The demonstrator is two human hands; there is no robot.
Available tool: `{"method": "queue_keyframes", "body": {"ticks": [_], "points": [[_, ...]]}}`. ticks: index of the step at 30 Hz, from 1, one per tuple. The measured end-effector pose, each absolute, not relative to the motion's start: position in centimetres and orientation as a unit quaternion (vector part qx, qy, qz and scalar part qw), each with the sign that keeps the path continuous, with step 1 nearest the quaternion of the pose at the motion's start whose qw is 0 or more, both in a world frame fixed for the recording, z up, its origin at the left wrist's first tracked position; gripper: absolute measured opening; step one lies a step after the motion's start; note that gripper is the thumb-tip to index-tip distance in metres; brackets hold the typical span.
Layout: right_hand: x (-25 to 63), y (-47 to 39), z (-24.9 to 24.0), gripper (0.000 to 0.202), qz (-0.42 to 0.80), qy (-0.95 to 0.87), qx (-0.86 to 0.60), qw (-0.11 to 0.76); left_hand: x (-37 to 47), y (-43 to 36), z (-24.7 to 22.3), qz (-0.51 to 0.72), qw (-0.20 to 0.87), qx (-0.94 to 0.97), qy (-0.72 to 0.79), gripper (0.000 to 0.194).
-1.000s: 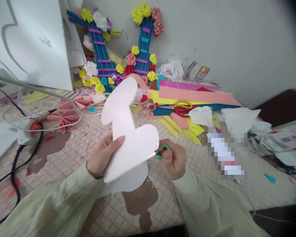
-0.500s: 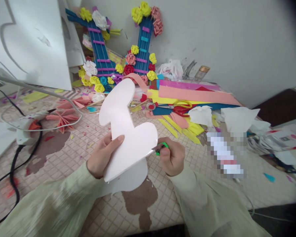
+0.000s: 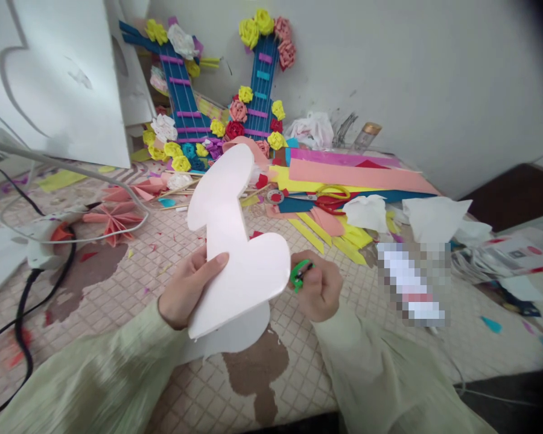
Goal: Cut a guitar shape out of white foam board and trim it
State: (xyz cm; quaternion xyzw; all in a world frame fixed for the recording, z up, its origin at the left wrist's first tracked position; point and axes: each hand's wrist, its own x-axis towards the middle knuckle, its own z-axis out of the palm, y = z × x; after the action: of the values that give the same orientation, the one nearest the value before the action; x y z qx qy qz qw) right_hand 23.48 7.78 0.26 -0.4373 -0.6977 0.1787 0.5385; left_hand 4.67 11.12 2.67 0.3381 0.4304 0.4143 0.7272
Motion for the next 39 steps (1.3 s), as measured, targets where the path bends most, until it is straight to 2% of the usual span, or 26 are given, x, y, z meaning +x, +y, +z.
{"method": "queue_keyframes", "body": {"ticks": [8,19,30,35,39], "points": [[23.4,7.8,0.8,0.038,0.227,-0.703,-0.400,0.542,4.5,11.2,2.6,0.402,0.714,0.373,0.435,0.041],[23.8,8.2,0.6,0.037,0.299,-0.708,-0.378,0.516,4.5,11.3,2.5,0.407,0.719,0.371,0.425,0.039],[24.3,8.3,1.6,0.040,0.256,-0.759,-0.348,0.486,4.5,11.2,2.6,0.397,0.722,0.370,0.429,0.038],[24.4,8.9,1.2,0.034,0.236,-0.821,-0.295,0.428,4.3,11.3,2.9,0.407,0.727,0.351,0.427,0.036],[24.6,9.0,0.6,0.038,0.276,-0.747,-0.320,0.514,4.5,11.0,3.1,0.431,0.701,0.364,0.436,0.043]]}}
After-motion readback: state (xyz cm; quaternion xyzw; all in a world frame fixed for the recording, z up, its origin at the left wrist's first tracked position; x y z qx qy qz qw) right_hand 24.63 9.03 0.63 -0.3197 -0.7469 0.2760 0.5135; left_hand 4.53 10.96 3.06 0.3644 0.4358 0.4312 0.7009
